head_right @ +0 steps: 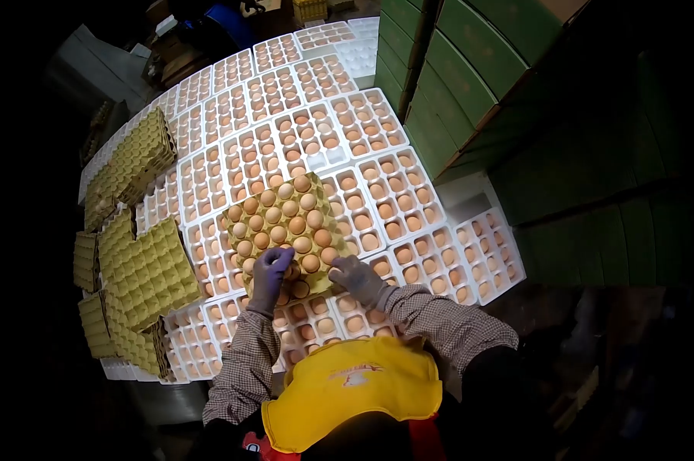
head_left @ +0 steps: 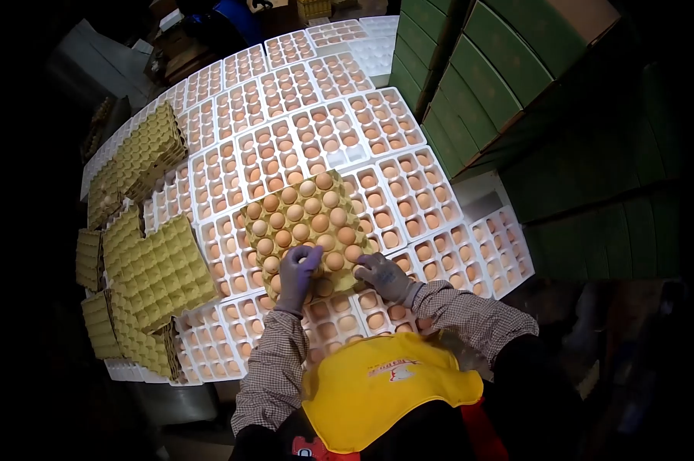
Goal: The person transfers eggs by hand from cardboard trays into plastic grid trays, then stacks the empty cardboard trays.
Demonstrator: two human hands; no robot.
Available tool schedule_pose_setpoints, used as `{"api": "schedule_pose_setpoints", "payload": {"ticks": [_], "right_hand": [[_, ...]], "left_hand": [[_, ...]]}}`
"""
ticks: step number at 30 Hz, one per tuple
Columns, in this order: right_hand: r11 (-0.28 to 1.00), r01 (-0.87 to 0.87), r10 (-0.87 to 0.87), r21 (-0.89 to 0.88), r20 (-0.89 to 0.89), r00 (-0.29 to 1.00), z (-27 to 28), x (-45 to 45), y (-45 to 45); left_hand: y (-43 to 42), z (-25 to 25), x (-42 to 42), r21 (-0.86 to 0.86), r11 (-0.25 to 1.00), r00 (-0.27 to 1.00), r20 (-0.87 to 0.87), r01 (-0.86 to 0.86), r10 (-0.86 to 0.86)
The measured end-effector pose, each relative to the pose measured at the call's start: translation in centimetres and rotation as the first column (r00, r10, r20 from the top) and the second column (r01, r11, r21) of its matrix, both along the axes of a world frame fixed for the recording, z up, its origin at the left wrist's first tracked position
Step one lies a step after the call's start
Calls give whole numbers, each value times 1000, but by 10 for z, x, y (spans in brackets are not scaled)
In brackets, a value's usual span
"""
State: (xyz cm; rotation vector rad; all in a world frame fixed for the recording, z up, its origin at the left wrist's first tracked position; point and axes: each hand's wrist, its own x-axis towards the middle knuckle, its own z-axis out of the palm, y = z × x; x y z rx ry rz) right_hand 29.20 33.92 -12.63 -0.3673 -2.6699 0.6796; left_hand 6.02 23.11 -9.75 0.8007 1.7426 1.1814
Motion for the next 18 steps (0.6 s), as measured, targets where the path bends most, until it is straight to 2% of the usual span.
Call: {"api": "schedule_pose_setpoints", "payload": {"ticks": [1,2,3,4,5,6,8,9,10,12,13,16,17,18], "right_hand": [[982,-2,-3,-191,-24,1000,6,3,10],[807,147,-114,-571,94,989,12,8,15],[523,186,-294,-832,29,955,12,8,19],[166,135,-471,-977,42,881,13,7,24],[-46,-25,-581,-999,6,814,14,6,30],[-229,-214,-691,-950,3,723,16,3,36],[109,91,-427,-990,36,904,12,0,54],[496,319,-269,-807,206,941,30,-17,48],[956,186,-163,-226,115,980,37,-29,38],[978,87,-135,192,250,959,13,-41,18],[954,50,-107,295,183,977,4,-40,18],[995,-64,61,80,44,997,11,-28,43],[991,-74,63,-113,-98,993,16,-26,51],[986,90,-115,-144,-178,977,11,-27,54]], "left_hand": [[9,13,10,-78,981,873,-448,175,-192],[15,19,23,-229,929,529,-771,290,-355],[17,12,42,-320,912,386,-831,258,-401],[22,-7,56,-412,899,201,-878,149,-435],[20,-21,57,-432,888,249,-852,161,-460],[25,-17,55,-448,876,290,-827,176,-481],[28,23,42,-335,916,589,-703,220,-398],[32,42,33,-266,938,715,-609,224,-343],[34,49,27,-132,981,815,-546,145,-194],[42,26,12,-194,981,643,-747,29,-167],[49,29,11,-325,944,616,-731,65,-294],[60,36,26,-505,858,481,-731,96,-484],[62,30,32,-515,856,455,-752,47,-477],[63,16,30,-490,871,425,-784,25,-453]]}}
